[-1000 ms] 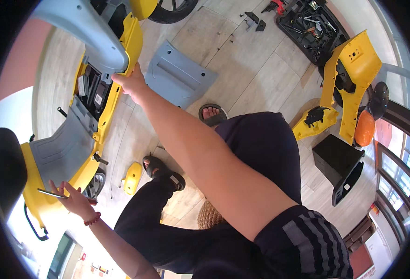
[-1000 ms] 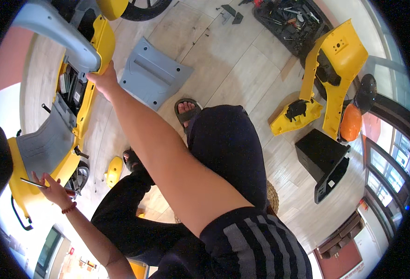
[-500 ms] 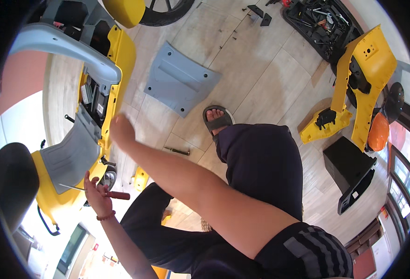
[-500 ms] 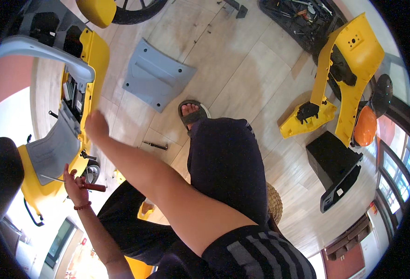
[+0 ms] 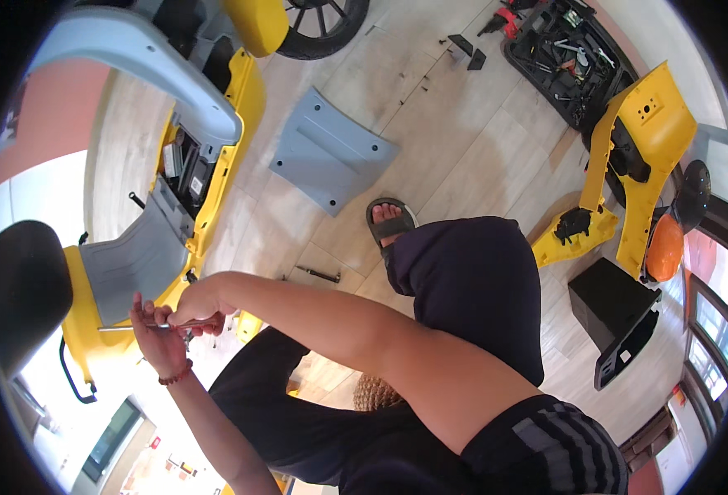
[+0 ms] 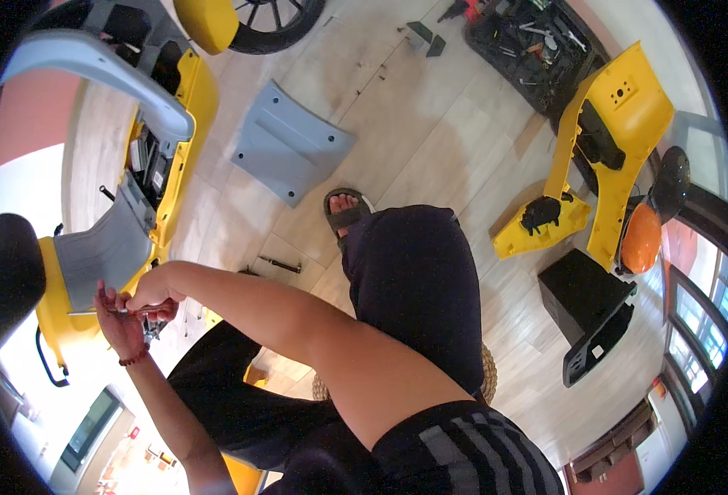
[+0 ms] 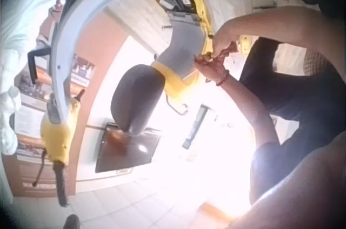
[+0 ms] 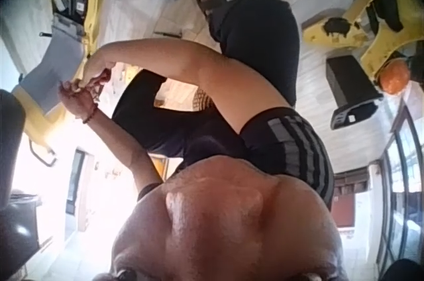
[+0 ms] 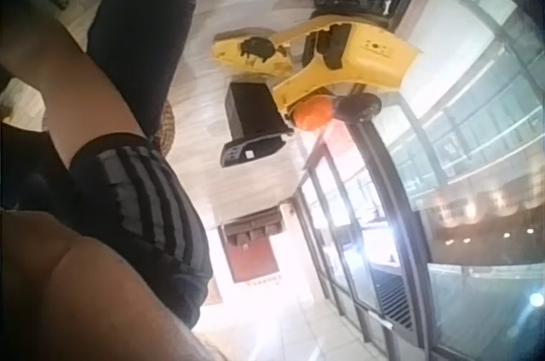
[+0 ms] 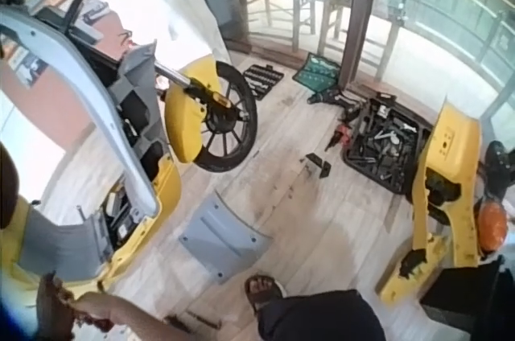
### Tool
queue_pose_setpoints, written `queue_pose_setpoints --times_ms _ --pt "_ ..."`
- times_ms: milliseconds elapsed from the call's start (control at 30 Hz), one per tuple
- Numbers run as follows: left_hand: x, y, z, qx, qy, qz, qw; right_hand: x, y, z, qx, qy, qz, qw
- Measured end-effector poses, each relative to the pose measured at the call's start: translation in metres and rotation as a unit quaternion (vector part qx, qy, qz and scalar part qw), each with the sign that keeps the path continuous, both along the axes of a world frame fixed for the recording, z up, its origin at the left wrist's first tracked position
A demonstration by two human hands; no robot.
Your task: Replacing or repairing body panels and components on a yellow electric scooter.
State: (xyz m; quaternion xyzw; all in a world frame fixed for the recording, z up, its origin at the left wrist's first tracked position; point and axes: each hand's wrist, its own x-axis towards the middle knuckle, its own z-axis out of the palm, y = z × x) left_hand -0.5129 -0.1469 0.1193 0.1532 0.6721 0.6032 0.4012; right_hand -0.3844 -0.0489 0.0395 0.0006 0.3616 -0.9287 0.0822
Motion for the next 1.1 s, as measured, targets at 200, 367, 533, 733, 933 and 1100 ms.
queue_pose_setpoints --times_ms 200,367,533,733,933,1100 --pt "0.006 0.007 0.017 0.111 0.017 -0.041 0.993 0.019 0.022 0.022 0.137 0.016 -0.04 0.99" --pt "0.005 0.01 0.024 0.135 -0.031 -0.083 0.987 0.036 0.046 0.057 0.369 -0.045 0.004 0.928" --pt "0.028 0.012 0.025 0.116 -0.059 -0.172 0.977 0.069 0.069 0.096 0.701 -0.089 0.042 0.707" --pt "0.043 -0.008 0.03 0.016 0.037 -0.383 0.923 0.236 0.137 0.108 0.685 -0.117 -0.04 0.718" --pt "0.028 -0.044 0.014 -0.096 0.064 -0.395 0.911 0.393 0.141 -0.017 0.494 -0.407 -0.312 0.702" --pt "0.015 -0.063 -0.001 -0.204 0.084 -0.412 0.884 0.445 0.085 -0.183 0.326 -0.567 -0.381 0.653"
